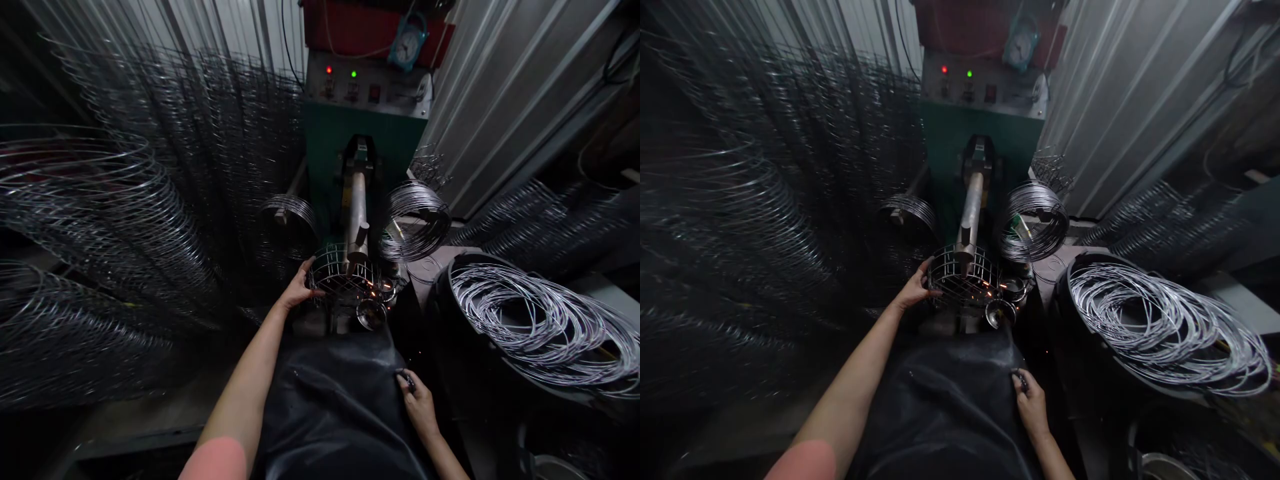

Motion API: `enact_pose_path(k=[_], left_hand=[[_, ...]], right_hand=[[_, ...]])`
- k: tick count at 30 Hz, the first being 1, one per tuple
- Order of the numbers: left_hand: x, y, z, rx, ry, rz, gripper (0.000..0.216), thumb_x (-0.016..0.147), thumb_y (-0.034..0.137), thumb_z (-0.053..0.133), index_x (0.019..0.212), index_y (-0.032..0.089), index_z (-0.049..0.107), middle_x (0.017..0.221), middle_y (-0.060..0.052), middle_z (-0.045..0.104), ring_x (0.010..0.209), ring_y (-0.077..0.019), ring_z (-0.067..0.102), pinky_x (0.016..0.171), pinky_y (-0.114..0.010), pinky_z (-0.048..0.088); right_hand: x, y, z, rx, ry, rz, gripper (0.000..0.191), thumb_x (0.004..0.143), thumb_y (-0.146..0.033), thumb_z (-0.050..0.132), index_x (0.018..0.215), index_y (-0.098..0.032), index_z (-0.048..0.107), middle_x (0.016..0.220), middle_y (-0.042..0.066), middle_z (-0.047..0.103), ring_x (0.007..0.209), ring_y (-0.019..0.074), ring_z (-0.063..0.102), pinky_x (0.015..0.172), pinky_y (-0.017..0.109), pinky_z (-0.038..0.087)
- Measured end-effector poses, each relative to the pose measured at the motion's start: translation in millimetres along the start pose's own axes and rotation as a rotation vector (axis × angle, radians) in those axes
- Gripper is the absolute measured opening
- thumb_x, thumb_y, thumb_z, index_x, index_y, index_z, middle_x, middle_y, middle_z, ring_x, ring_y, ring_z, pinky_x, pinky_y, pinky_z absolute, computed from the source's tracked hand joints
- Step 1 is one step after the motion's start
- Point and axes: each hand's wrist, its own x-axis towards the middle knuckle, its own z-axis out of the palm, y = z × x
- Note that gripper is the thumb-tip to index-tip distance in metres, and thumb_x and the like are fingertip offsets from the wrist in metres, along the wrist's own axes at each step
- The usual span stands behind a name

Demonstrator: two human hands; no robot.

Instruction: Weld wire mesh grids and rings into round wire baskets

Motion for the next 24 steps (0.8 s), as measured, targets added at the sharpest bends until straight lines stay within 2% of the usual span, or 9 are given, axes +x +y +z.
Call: enact_pose_path(k=[4, 8, 10, 13, 16, 18, 20, 24], left_hand=[[3, 2, 1, -0.149, -0.019, -0.045, 0.113, 0.046, 0.029, 0.086, 0.141, 0.027, 0.026, 0.148, -0.01, 0.03, 0.136, -0.0284, 0.027, 0.112, -0.042, 0.023], [-9, 8, 3, -0.192, 0.112, -0.097, 0.116, 0.041, 0.034, 0.088, 0.139, 0.024, 0.027, 0.144, -0.014, 0.035, 0.135, -0.0304, 0.029, 0.111, -0.045, 0.026], [-23, 15, 2, -0.15, 0.155, -0.067, 0.111, 0.042, 0.037, 0.088, 0.136, 0.021, 0.032, 0.141, -0.015, 0.038, 0.133, -0.0305, 0.034, 0.11, -0.045, 0.029], [-48, 33, 0, 0.022, 0.12, 0.057, 0.104, 0.044, 0.038, 0.087, 0.132, 0.02, 0.036, 0.136, -0.014, 0.042, 0.127, -0.0305, 0.041, 0.109, -0.046, 0.031], [-71, 58, 5, 0.275, 0.064, 0.192, 0.099, 0.043, 0.04, 0.087, 0.128, 0.019, 0.041, 0.137, -0.015, 0.04, 0.13, -0.033, 0.036, 0.11, -0.049, 0.027], [-80, 74, 12, 0.401, 0.021, 0.233, 0.097, 0.044, 0.041, 0.086, 0.127, 0.018, 0.043, 0.138, -0.016, 0.037, 0.133, -0.0349, 0.032, 0.11, -0.053, 0.024], [-85, 89, 20, 0.488, -0.016, 0.239, 0.095, 0.045, 0.038, 0.085, 0.128, 0.017, 0.042, 0.14, -0.018, 0.035, 0.134, -0.0365, 0.029, 0.11, -0.056, 0.021], [-84, 108, 31, 0.597, -0.068, 0.22, 0.092, 0.046, 0.028, 0.083, 0.127, 0.014, 0.042, 0.141, -0.021, 0.033, 0.135, -0.038, 0.026, 0.11, -0.058, 0.018]], right_hand=[[2, 1, 0, -0.009, 0.004, 0.03, 0.043, 0.076, -0.055, 0.057, 0.087, -0.015, 0.069, 0.085, 0.011, 0.071, 0.081, 0.0256, 0.067, 0.073, 0.031, 0.054], [8, -14, -2, -0.01, -0.04, 0.0, 0.041, 0.076, -0.052, 0.055, 0.089, -0.015, 0.068, 0.085, 0.011, 0.071, 0.081, 0.0259, 0.067, 0.074, 0.034, 0.053], [12, -39, -5, -0.005, -0.144, -0.065, 0.04, 0.077, -0.047, 0.056, 0.099, -0.015, 0.065, 0.086, 0.01, 0.071, 0.078, 0.0229, 0.066, 0.072, 0.032, 0.053], [20, -97, -11, -0.008, -0.388, -0.214, 0.036, 0.082, -0.036, 0.055, 0.112, -0.017, 0.06, 0.088, 0.006, 0.069, 0.078, 0.0172, 0.065, 0.074, 0.027, 0.051], [35, -157, -10, -0.01, -0.677, -0.362, 0.022, 0.083, -0.027, 0.053, 0.097, -0.018, 0.066, 0.093, 0.004, 0.069, 0.088, 0.0172, 0.063, 0.081, 0.027, 0.047], [48, -186, -1, -0.048, -0.796, -0.387, 0.02, 0.082, -0.022, 0.051, 0.091, -0.017, 0.068, 0.091, 0.004, 0.07, 0.086, 0.017, 0.063, 0.08, 0.026, 0.047], [62, -202, 14, -0.144, -0.779, -0.407, 0.02, 0.082, -0.017, 0.05, 0.088, -0.015, 0.069, 0.084, 0.003, 0.07, 0.08, 0.0165, 0.063, 0.075, 0.025, 0.047], [80, -205, 40, -0.394, -0.497, -0.561, 0.017, 0.082, -0.016, 0.054, 0.09, -0.017, 0.07, 0.084, 0.005, 0.069, 0.079, 0.0171, 0.063, 0.073, 0.026, 0.046]])
